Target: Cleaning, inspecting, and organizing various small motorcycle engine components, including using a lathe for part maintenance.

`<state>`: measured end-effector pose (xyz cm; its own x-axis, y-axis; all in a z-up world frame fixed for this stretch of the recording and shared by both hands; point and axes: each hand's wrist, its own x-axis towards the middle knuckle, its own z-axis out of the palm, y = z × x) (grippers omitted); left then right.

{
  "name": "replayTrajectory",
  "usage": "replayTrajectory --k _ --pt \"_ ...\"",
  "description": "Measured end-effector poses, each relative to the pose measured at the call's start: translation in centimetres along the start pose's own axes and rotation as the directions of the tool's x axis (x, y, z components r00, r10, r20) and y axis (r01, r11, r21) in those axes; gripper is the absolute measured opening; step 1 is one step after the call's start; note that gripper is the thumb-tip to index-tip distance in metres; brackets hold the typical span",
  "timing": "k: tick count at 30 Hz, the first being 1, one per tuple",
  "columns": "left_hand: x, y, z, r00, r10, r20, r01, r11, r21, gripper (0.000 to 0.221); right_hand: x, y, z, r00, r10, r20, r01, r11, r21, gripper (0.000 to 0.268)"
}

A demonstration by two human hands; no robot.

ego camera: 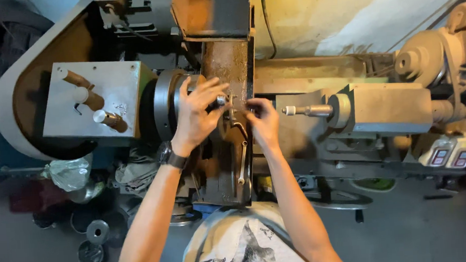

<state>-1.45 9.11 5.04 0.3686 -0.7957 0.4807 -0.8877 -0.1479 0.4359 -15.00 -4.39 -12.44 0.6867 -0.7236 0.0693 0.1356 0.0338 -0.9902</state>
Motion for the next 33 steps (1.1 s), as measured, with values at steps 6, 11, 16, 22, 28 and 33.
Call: replayTrajectory --k 6,11,16,22,28,33 --pt "-4.9 6.2 -3.9 0.998 -0.063 0.022 0.062 0.766 -0.639 0.029 -3.0 -15.1 2.4 0.944 0.312 0.106 -0.328 0.853 0.406 0.034" --pt "-11.2 8.3 -8.6 0.972 -0.132 -0.193 0.040 0.906 -0.422 0.048 -4.3 -17.3 7.0 0.933 0.113 0.342 -0.244 0.897 0.368 0.035" --pt "-19.5 4.7 -6.9 0.419 -0.857 0.299 0.634 0.041 -0.772 0.036 -5.1 -23.5 16.7 0.553 -0.013 0.833 0.558 0.748 -0.359 0.055" --pt "-29.6 2.4 -5.6 0.442 -0.882 -0.164 0.468 0.383 -0.796 0.024 2.7 -25.0 29.7 0.403 0.320 0.857 0.898 0.041 -0.438 0.060" --pt "-28.9 3.9 -10.9 0.383 -0.913 -0.138 0.301 0.265 -0.916 0.050 6.9 -18.2 31.8 0.274 0.421 0.865 0.961 -0.091 -0.260 0.028" --pt "-30.2 3.4 -8.2 0.310 -0.950 -0.025 0.194 0.089 -0.977 0.052 3.7 -21.5 27.4 0.296 0.147 0.944 0.890 0.316 -0.328 0.037"
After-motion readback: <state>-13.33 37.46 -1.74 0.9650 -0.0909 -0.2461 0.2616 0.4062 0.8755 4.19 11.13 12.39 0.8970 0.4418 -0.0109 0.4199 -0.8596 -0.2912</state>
